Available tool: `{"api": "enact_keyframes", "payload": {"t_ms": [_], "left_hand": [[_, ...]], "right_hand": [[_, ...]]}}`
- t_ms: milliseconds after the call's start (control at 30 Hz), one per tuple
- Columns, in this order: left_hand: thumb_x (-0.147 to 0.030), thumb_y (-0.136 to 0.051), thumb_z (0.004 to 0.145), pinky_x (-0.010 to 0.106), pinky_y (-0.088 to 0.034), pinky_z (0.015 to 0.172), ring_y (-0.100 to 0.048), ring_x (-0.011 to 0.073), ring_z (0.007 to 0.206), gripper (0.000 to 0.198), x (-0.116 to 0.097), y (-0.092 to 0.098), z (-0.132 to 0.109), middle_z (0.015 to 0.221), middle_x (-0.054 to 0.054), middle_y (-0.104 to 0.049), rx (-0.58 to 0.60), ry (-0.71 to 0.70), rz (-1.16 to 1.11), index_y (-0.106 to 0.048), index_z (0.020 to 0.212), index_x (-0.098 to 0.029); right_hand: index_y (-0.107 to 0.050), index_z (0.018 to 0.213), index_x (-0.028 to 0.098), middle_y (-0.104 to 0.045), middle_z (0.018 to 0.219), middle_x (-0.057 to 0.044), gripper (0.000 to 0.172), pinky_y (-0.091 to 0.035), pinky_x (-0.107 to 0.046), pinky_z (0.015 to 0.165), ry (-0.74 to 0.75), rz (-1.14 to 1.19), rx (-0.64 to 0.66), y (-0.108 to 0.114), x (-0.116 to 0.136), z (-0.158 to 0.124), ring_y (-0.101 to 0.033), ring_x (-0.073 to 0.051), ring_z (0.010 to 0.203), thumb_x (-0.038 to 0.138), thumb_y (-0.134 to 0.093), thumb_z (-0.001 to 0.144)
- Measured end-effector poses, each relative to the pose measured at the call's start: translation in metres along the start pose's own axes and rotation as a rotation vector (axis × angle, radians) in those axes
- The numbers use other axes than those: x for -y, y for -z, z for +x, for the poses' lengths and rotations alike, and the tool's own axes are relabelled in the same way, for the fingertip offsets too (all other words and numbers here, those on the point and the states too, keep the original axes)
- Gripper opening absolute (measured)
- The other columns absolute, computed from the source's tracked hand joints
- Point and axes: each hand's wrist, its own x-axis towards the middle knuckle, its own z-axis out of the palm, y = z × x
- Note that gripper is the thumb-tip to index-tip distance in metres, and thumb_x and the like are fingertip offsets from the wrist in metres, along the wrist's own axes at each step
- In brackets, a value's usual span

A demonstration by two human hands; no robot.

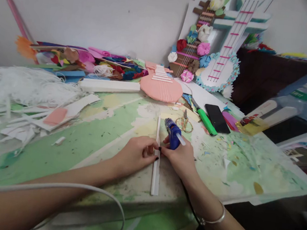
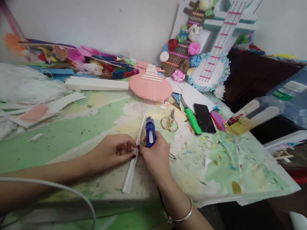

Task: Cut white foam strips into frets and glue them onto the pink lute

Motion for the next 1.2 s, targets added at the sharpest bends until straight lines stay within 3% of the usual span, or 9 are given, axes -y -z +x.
{"api": "enact_keyframes", "payload": {"t_ms": [100,200,300,400,667,1000,1200], "left_hand": [[-0.018,-0.059,0.076,0.023,-0.044,0.06,-0.048,0.0075,0.058,0.014,0.003,-0.003,-0.002,0.087,0.003,-0.056,-0.021,-0.121,0.108,-0.061,0.09,-0.017],[-0.02,-0.052,0.083,0.024,-0.047,0.067,-0.052,0.008,0.064,0.012,0.005,-0.005,-0.005,0.099,0.007,-0.055,0.016,-0.247,0.179,-0.062,0.088,-0.015],[-0.022,-0.043,0.089,0.027,-0.048,0.074,-0.056,0.0129,0.077,0.02,0.003,-0.005,-0.009,0.102,0.009,-0.056,0.083,-0.341,0.314,-0.062,0.091,-0.014],[-0.025,-0.038,0.092,0.031,-0.049,0.076,-0.057,0.0172,0.087,0.025,0.0,-0.005,-0.012,0.104,0.01,-0.057,0.119,-0.39,0.459,-0.06,0.098,-0.014],[-0.028,-0.034,0.093,0.034,-0.049,0.069,-0.054,0.021,0.086,0.028,-0.007,-0.003,-0.014,0.104,0.012,-0.057,0.176,-0.42,0.691,-0.058,0.099,-0.014],[-0.028,-0.036,0.093,0.035,-0.049,0.073,-0.052,0.0222,0.092,0.028,-0.005,-0.003,-0.014,0.108,0.013,-0.055,0.199,-0.397,0.677,-0.057,0.103,-0.014],[-0.028,-0.036,0.092,0.035,-0.048,0.071,-0.052,0.0216,0.087,0.027,-0.005,-0.003,-0.014,0.105,0.012,-0.055,0.197,-0.409,0.677,-0.057,0.102,-0.014]], "right_hand": [[-0.06,0.077,0.019,-0.065,0.068,-0.001,0.021,-0.048,-0.028,0.058,-0.011,-0.017,-0.014,0.01,-0.004,0.0,-0.062,-0.018,0.061,0.019,-0.066,0.057],[-0.061,0.078,0.017,-0.064,0.066,-0.001,0.021,-0.047,-0.028,0.053,-0.046,0.118,0.018,0.024,-0.007,-0.001,-0.058,-0.016,0.052,0.03,-0.067,0.063],[-0.061,0.076,0.016,-0.061,0.06,0.0,0.024,-0.044,-0.026,0.05,-0.032,0.198,0.08,0.039,-0.01,-0.002,-0.054,-0.014,0.05,0.037,-0.066,0.066],[-0.063,0.069,0.016,-0.064,0.063,-0.001,0.022,-0.045,-0.026,0.057,0.014,0.187,0.12,0.052,-0.015,-0.002,-0.055,-0.015,0.058,0.036,-0.068,0.065],[-0.068,0.086,0.02,-0.068,0.075,0.0,0.023,-0.048,-0.029,0.068,-0.007,0.256,0.145,0.059,-0.022,-0.006,-0.06,-0.019,0.075,0.032,-0.07,0.067],[-0.07,0.074,0.02,-0.066,0.066,0.0,0.012,-0.049,-0.03,0.065,0.038,0.206,0.206,0.056,-0.017,-0.007,-0.06,-0.021,0.074,0.029,-0.069,0.067],[-0.071,0.084,0.02,-0.069,0.077,0.0,0.018,-0.049,-0.032,0.07,0.051,0.173,0.204,0.055,-0.017,-0.006,-0.061,-0.022,0.079,0.027,-0.068,0.068]]}}
